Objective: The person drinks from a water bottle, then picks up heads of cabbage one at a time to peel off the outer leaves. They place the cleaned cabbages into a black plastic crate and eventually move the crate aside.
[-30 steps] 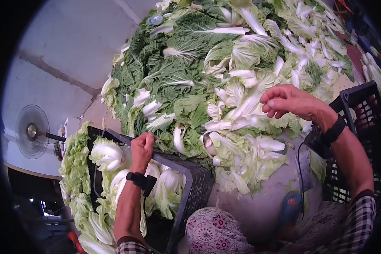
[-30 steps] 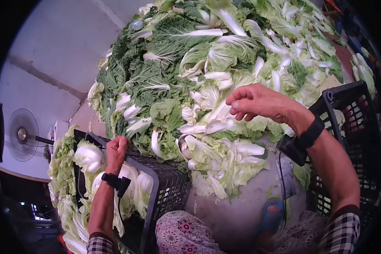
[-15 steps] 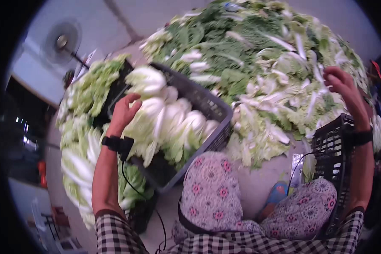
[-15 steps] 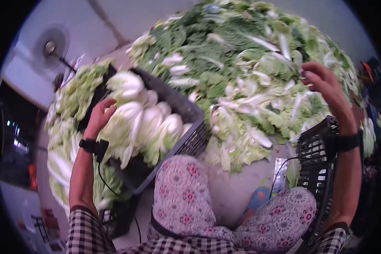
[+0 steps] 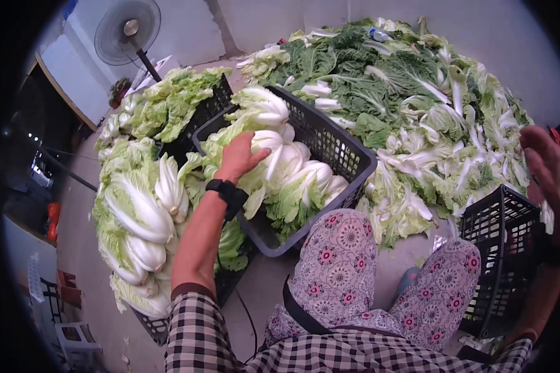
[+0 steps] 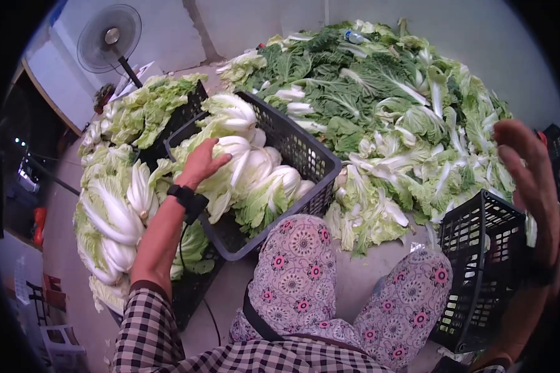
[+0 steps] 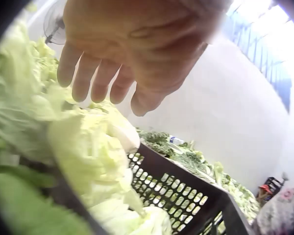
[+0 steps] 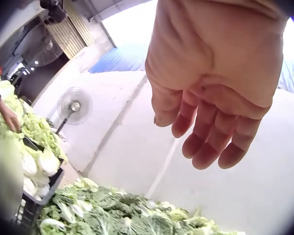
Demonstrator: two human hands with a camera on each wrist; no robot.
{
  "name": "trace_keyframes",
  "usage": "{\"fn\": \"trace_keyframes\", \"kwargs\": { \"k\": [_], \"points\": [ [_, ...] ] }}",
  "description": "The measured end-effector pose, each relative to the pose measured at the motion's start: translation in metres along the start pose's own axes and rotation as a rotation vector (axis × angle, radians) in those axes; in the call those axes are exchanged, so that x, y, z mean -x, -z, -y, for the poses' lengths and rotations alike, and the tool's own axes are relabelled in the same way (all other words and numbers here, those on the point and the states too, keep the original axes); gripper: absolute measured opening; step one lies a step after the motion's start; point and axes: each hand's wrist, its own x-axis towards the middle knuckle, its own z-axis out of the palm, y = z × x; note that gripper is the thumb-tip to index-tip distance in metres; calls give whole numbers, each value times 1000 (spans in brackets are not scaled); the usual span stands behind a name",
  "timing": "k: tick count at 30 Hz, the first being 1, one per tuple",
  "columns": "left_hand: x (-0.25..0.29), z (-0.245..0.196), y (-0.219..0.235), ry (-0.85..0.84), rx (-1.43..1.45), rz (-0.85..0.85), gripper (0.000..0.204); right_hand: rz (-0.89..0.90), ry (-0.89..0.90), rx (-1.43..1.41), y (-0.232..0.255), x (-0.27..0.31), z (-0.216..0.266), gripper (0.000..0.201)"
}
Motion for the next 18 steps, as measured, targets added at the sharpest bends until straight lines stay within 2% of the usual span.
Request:
{"fn": "trace_keyframes", "kwargs": {
  "k": [1, 2, 4, 5, 6, 8, 9, 10, 11, 12, 14, 18],
  "points": [
    [-17, -19, -1, 140, -140, 193, 76, 57, -23, -28, -12, -8, 13, 35],
    [-24, -20, -19, 173, -200, 197, 92, 97, -93, -10, -24, -16, 4, 33],
    [-27, -18, -44, 239, -308, 252, 104, 146, -24, 71, -50, -31, 45, 26],
    [-24, -9, -60, 229, -365, 260, 108, 131, 52, 77, -61, -37, 47, 27],
    [-19, -14, -59, 226, -426, 272, 106, 121, 126, 81, -73, -44, 43, 28],
    [-17, -8, -62, 218, -401, 207, 95, 214, 111, 95, -94, -60, 21, 28],
    [-17, -6, -63, 211, -364, 168, 86, 249, 88, 37, -103, -65, 20, 28],
    [-17, -6, -61, 200, -327, 125, 77, 217, 170, 41, -115, -66, 10, 28],
    [-16, -3, -57, 168, -298, 99, 62, 231, 138, 3, -122, -66, 6, 28],
    [-11, -5, -49, 144, -265, 71, 55, 248, 105, -37, -127, -65, 7, 28],
    [-4, -3, -38, 134, -169, 57, 52, 323, 34, -99, -130, -61, 2, 28],
    [7, -18, -6, 114, 28, -223, 46, 358, -11, -155, -138, -41, -27, 30]
  ]
}}
